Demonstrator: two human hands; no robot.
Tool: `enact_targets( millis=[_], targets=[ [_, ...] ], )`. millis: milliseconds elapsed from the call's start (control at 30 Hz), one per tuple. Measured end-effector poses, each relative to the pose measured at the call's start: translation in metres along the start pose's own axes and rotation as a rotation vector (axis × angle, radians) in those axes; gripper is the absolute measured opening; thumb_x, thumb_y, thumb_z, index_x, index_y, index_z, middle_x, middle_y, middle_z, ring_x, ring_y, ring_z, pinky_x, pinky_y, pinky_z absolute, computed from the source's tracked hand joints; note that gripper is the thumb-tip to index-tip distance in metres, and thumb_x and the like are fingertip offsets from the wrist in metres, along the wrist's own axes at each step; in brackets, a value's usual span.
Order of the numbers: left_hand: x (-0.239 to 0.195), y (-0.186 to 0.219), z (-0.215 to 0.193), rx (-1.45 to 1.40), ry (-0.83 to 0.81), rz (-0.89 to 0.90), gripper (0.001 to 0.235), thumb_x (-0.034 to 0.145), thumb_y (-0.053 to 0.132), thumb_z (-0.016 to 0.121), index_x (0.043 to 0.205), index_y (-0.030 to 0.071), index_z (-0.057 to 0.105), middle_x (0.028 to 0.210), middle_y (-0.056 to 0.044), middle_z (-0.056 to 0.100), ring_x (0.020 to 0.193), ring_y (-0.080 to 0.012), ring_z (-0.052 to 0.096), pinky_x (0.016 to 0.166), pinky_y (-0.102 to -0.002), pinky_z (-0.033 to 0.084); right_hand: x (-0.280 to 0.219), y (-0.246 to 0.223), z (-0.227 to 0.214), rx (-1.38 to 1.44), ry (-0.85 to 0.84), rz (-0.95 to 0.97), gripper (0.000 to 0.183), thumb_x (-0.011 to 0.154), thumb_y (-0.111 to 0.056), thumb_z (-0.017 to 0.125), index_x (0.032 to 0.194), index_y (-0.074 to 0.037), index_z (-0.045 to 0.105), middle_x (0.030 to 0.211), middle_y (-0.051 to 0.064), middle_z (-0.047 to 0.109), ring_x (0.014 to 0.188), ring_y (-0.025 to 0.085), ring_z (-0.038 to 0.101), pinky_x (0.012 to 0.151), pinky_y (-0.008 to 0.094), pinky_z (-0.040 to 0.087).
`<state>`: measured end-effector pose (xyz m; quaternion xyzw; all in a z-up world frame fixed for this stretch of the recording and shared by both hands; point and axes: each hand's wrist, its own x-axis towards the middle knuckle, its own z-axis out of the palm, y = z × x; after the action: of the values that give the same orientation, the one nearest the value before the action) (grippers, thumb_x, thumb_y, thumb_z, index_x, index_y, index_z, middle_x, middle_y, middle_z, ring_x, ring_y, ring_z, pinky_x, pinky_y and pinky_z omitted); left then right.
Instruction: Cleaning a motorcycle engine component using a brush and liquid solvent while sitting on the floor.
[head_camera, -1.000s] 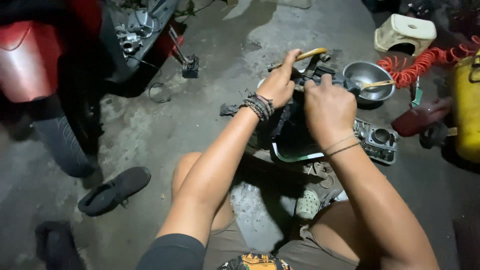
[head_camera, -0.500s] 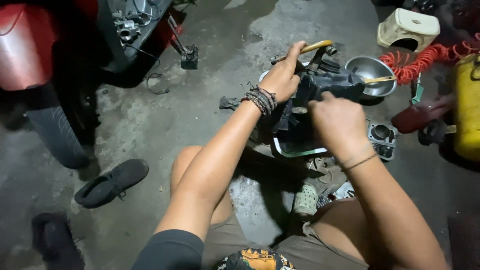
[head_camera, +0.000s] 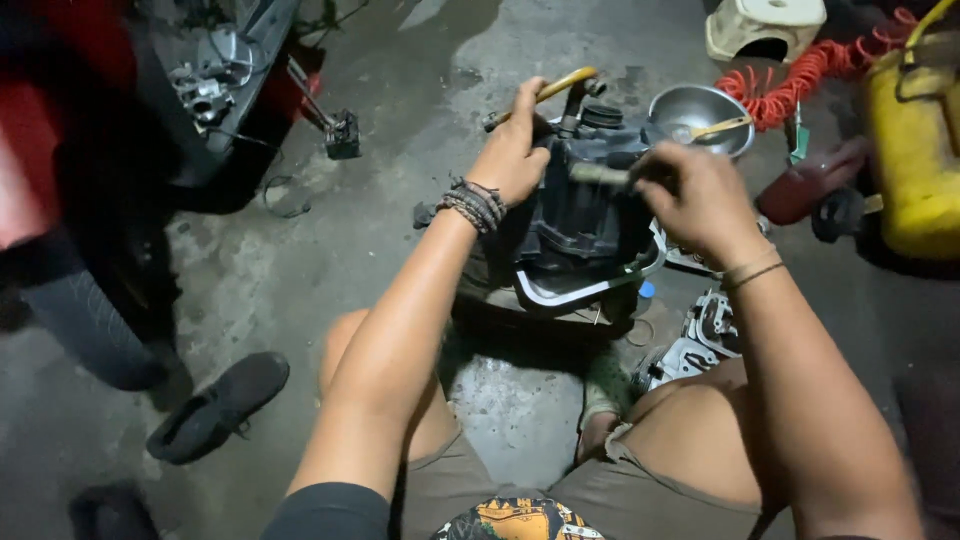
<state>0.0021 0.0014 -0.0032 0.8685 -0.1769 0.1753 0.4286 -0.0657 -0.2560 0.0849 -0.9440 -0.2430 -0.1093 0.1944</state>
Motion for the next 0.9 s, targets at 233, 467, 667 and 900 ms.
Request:
enact_targets(
  millis=[233,467,667,900],
  targets=[
    [-0.001,0.003,-0.006,0.036,-0.043,-0.025,0.088,0.08,0.001,0.055,0.154,0.022,0.013,0.139,-0.025,0.061,0.112,-0.0399,0.069,0.09,-0.047,0.057,-0.002,0.03,0.011,0.329,0.008,0.067,0.014,0.091,-0.001,0.069,0.105,-0.002,0.073,0.077,0.006,0.065,0.063,0.018,0.052,0.06,0.032,0.045],
    [-0.004,0.011,-0.008,0.01,-0.032,-0.027,0.091,0.081,0.01,0.066,0.156,0.016,0.013,0.137,-0.023,0.061,0.116,-0.0375,0.069,0.095,-0.044,0.056,-0.002,0.045,0.012,0.205,-0.324,0.128,0.014,0.084,-0.004,0.072,0.097,-0.008,0.077,0.084,0.003,0.075,0.067,0.019,0.064,0.068,0.035,0.052],
    [-0.003,0.006,-0.007,0.02,-0.015,-0.022,0.09,0.08,0.009,0.065,0.154,0.016,0.016,0.126,-0.019,0.068,0.11,-0.0345,0.071,0.09,-0.042,0.057,0.006,0.063,0.019,0.438,0.032,0.123,0.012,0.092,0.001,0.067,0.104,-0.001,0.071,0.081,0.005,0.065,0.067,0.015,0.056,0.063,0.029,0.048],
    [-0.004,0.01,-0.009,0.004,-0.022,-0.009,0.088,0.081,0.005,0.062,0.154,0.018,0.015,0.123,-0.016,0.068,0.107,-0.032,0.071,0.089,-0.041,0.057,0.002,0.061,0.011,0.339,-0.218,0.154,0.015,0.093,-0.003,0.068,0.106,-0.005,0.074,0.085,0.005,0.07,0.07,0.017,0.059,0.066,0.032,0.05]
  ],
)
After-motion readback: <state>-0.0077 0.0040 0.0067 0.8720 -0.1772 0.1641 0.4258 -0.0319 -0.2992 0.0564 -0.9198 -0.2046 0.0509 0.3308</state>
